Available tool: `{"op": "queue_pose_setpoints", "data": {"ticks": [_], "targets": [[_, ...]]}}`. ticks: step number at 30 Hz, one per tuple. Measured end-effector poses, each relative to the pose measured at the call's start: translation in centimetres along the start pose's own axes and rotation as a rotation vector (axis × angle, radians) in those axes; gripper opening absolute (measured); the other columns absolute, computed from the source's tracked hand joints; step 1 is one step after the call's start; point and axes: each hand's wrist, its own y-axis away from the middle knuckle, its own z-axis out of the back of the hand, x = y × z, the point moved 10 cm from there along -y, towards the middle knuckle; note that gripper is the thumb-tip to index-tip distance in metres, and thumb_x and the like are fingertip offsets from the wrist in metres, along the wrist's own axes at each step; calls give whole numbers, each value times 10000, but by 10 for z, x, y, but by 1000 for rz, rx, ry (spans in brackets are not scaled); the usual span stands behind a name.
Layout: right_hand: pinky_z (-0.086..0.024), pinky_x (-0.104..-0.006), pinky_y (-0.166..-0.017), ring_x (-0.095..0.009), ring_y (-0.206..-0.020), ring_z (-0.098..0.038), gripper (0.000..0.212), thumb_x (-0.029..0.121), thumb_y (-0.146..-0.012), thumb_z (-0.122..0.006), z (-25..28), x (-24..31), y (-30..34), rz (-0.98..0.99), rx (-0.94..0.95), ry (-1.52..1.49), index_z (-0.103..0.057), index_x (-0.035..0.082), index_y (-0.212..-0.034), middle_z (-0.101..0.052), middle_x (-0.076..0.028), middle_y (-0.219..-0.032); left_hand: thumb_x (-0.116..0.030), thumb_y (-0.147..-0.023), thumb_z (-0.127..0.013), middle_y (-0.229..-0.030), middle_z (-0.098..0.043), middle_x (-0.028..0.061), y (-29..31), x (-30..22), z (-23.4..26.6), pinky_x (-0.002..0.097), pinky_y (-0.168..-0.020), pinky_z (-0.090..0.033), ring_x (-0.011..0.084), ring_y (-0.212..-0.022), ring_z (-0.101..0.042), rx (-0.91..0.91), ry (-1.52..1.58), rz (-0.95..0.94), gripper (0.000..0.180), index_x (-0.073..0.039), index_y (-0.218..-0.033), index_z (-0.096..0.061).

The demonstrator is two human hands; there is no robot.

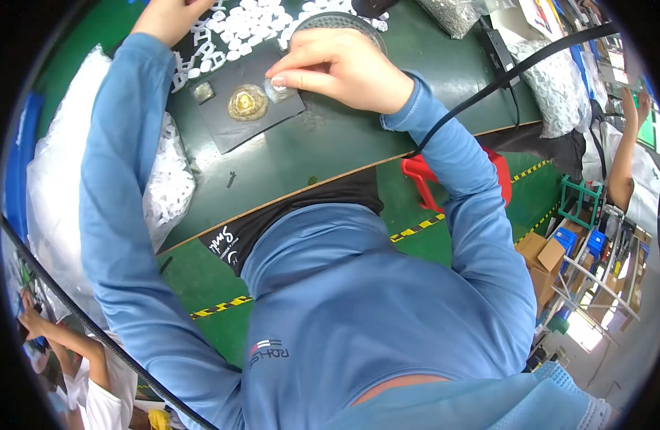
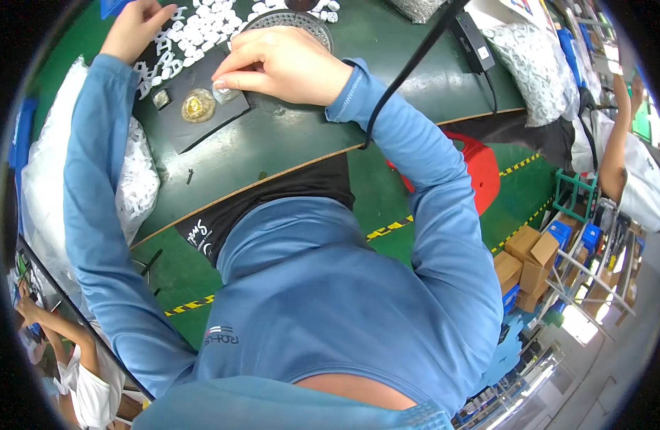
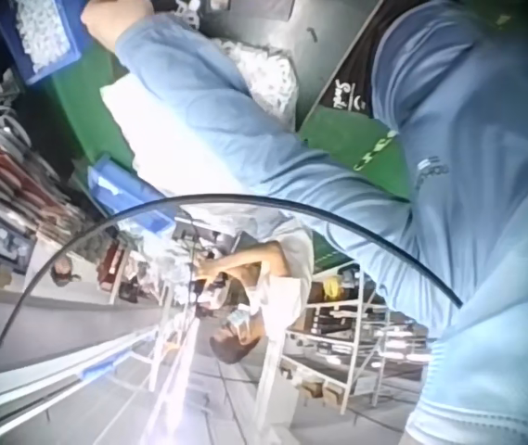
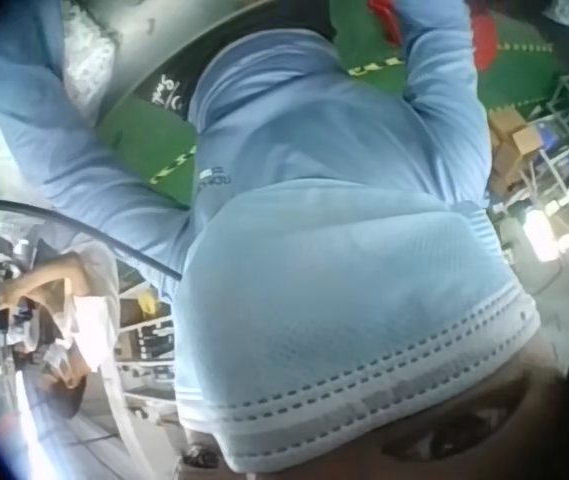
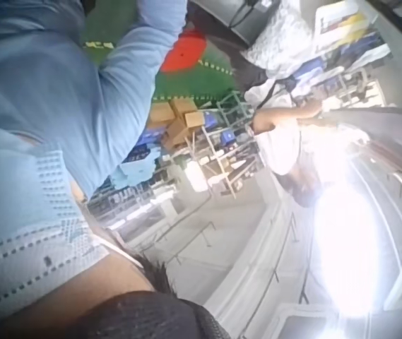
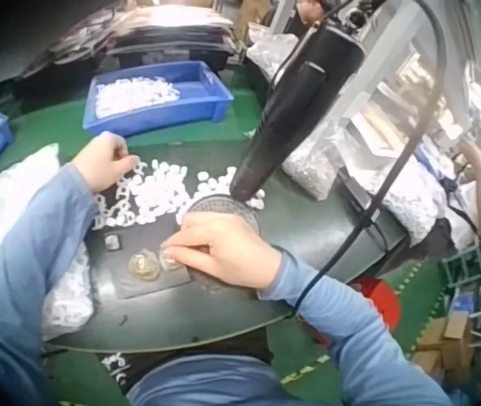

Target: Assembling small white plastic components using a handheld tool at an assembly line station.

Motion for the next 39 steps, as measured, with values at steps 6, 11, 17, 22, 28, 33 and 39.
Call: {"op": "queue_pose_setpoints", "data": {"ticks": [6, 11, 17, 22, 28, 33, 39], "targets": [[-550, -360, -706, -244, -801, -708, 156, 170, -907, -768, -3, -17, 3, -213, 22, -133, -769, 45, -1001, -727, -113, -885, -172, -838, -687, -914, -719, 238, -8, -31, -10, 498, -800, -567, 386, -891, -724, -3, -169, -41, 183, -5, -899, -732], [-454, -219, -651, -45, -723, -534, 557, 27, -828, -834, 29, -15, 15, -353, -337, -357, -638, 24, -1349, -615, 28, -828, -160, -887, -752, -661, -683, 86, 64, -86, 18, 299, -574, -514, 109, -620, -624, -125, 836, -119, 230, 51, -800, -723], [-556, -305, -802, -182, -884, -694, 347, -10, -820, -820, 55, 14, 3, 34, -452, -57, -712, -42, -1148, -724, -115, -1017, -110, -940, -744, -806, -655, 20, 121, -109, -1, 248, -639, -472, 67, -718, -569, -102, 1161, -143, 114, 0, -920, -725], [-570, -330, -763, -222, -822, -715, 234, 77, -817, -841, 66, 43, -7, 154, -475, 183, -754, -13, -1014, -742, -134, -924, -94, -912, -754, -939, -675, 74, 134, -122, 27, 294, -777, -540, 182, -866, -663, -379, 757, -527, 133, -31, -1029, -744], [-495, -333, -701, -252, -771, -623, 231, 55, -886, -739, 47, 15, -35, -160, -233, -365, -757, 27, -1114, -633, -96, -861, -103, -998, -676, -912, -715, 42, 124, -84, -1, 242, -743, -533, 96, -821, -648, -62, 1222, -200, 161, 19, -1085, -736], [-481, -340, -737, -244, -855, -602, 339, -20, -913, -664, 52, 46, -32, 205, -197, -116, -711, 13, -1247, -629, -112, -925, -141, -984, -701, -851, -682, 16, 122, -88, -20, 231, -718, -503, 80, -776, -618, 118, 1151, -170, 144, -1, -1006, -726], [-500, -345, -795, -258, -895, -624, 394, -2, -848, -740, 50, 45, -27, 251, -230, -214, -685, -20, -1237, -665, -117, -977, -104, -993, -645, -852, -670, 22, 121, -69, -21, 227, -694, -437, 80, -749, -556, 62, 1059, -59, 142, 7, -971, -731]]}}
